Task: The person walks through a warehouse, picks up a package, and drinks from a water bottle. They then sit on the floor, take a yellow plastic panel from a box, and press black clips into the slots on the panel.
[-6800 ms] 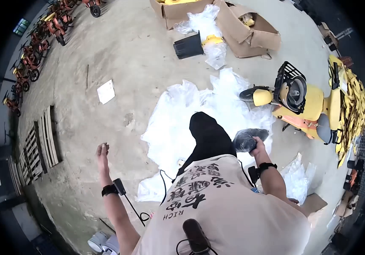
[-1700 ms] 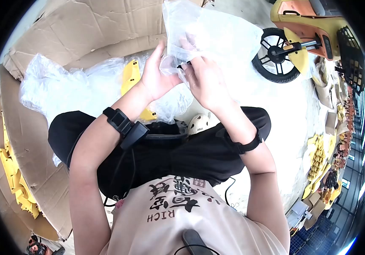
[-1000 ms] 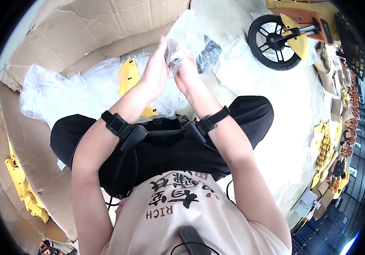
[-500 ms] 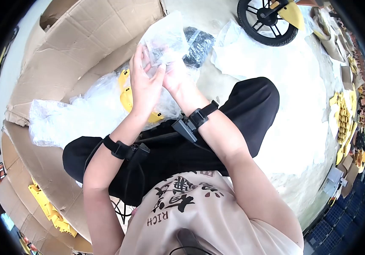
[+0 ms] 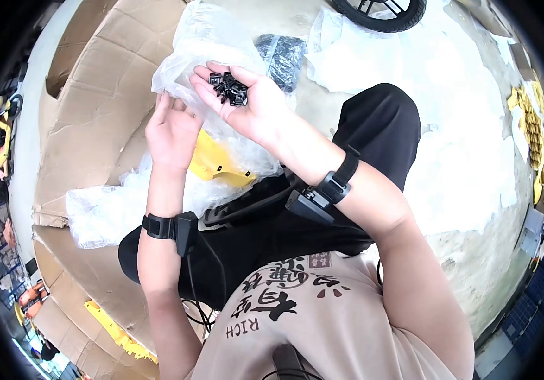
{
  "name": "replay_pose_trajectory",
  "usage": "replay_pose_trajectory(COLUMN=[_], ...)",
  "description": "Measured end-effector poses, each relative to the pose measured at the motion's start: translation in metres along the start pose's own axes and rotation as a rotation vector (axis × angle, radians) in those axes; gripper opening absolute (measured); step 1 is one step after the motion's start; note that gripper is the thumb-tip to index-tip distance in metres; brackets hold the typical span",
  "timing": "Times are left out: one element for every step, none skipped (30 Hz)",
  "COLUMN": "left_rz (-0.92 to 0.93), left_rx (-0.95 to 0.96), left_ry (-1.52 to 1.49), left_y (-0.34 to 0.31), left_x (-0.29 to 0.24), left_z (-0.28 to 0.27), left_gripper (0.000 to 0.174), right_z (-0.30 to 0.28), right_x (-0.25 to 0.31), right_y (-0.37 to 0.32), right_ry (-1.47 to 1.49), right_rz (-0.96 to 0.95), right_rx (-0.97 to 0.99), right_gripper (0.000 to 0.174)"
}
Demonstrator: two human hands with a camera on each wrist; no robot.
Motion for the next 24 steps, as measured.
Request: replay_pose_trajectory(left_rz=[-0.003, -0.045, -0.088, -0.088, -0.105, -0.123, -0.106, -0.107, -0.069, -0.035, -0.046, 0.056, 0.152, 0.129, 0.163, 0.199, 0.195, 0.184, 0.141, 0.101, 0.06, 0.055, -0.073, -0.2], left_rx=[0.002, 0.046, 0.089, 0.088, 0.109, 0.13, 0.11, 0.112, 0.094, 0.075, 0.082, 0.058, 0.037, 0.053, -0.039, -0.135, -0.123, -0.115, -0.153, -0.191, -0.174, -0.171, -0.096, -0.019], left_ry=[0.016, -0.068, -0.151, -0.131, -0.169, -0.208, -0.231, -0.215, -0.184, -0.157, -0.151, 0.023, 0.188, 0.172, 0.18, 0.191, 0.227, 0.222, 0.233, 0.245, 0.237, 0.235, 0.23, 0.223], left_y=[0.0, -0.001, -0.001, 0.0, 0.001, 0.002, 0.005, 0.009, 0.015, 0.021, 0.026, 0.032, 0.036, 0.044, 0.051, 0.056, 0.059, 0.062, 0.065, 0.068, 0.07, 0.072, 0.074, 0.071], left_x=[0.0, 0.002, 0.002, 0.0, -0.001, -0.003, -0.006, -0.007, -0.009, -0.009, -0.005, -0.005, 0.0, 0.011, 0.017, 0.025, 0.039, 0.054, 0.073, 0.092, 0.11, 0.126, 0.149, 0.168], left_z=[0.001, 0.005, 0.008, 0.007, 0.006, 0.005, 0.003, 0.002, 0.001, -0.001, 0.006, 0.01, 0.016, 0.017, 0.006, -0.005, -0.006, -0.007, -0.012, -0.013, -0.007, -0.001, 0.009, 0.024], left_gripper=[0.038, 0.039, 0.04, 0.04, 0.041, 0.043, 0.043, 0.043, 0.041, 0.039, 0.039, 0.036, 0.035, 0.035, 0.036, 0.037, 0.038, 0.038, 0.04, 0.041, 0.046, 0.046, 0.053, 0.06], right_z=[0.005, 0.011, 0.015, 0.018, 0.021, 0.024, 0.024, 0.022, 0.018, 0.016, 0.012, 0.007, 0.005, 0.003, 0.002, 0.002, 0.001, 0.0, 0.0, 0.0, -0.001, -0.001, -0.001, -0.001], right_x=[0.0, 0.0, -0.001, -0.001, -0.001, 0.003, 0.004, 0.006, 0.011, 0.017, 0.022, 0.028, 0.033, 0.039, 0.044, 0.047, 0.05, 0.053, 0.057, 0.06, 0.063, 0.066, 0.069, 0.07], right_y=[-0.004, -0.011, -0.02, -0.03, -0.041, -0.051, -0.061, -0.07, -0.076, -0.08, -0.085, -0.089, -0.092, -0.095, -0.098, -0.101, -0.105, -0.109, -0.112, -0.114, -0.117, -0.12, -0.124, -0.127], right_ry=[0.015, 0.03, 0.034, 0.038, 0.025, 0.04, 0.006, -0.029, -0.083, -0.074, -0.072, -0.074, -0.08, -0.097, -0.115, -0.131, -0.124, -0.101, -0.083, -0.064, -0.064, -0.059, -0.056, -0.06], right_rz=[-0.001, -0.004, 0.021, 0.048, 0.092, 0.094, 0.143, 0.19, 0.186, 0.176, 0.175, 0.17, 0.163, 0.159, 0.15, 0.147, 0.144, 0.138, 0.134, 0.134, 0.128, 0.119, 0.112, 0.108], right_rx=[0.012, 0.023, 0.001, -0.02, -0.015, -0.003, -0.027, -0.05, -0.079, -0.072, -0.084, -0.101, -0.093, -0.099, -0.104, -0.108, -0.117, -0.122, -0.102, -0.081, -0.081, -0.077, -0.075, -0.079], right_gripper=[0.033, 0.033, 0.033, 0.033, 0.032, 0.032, 0.033, 0.033, 0.034, 0.034, 0.034, 0.034, 0.035, 0.037, 0.037, 0.038, 0.039, 0.039, 0.039, 0.038, 0.038, 0.038, 0.038, 0.038])
Point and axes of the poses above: each hand's wrist, its own y-axis towards the middle knuckle, its own z-axis out of the palm, x = y × z, the point moved 6 cm from there along y, towards the middle knuckle, and after that the axes turned 6 degrees about -y, right-handed, at the moved point
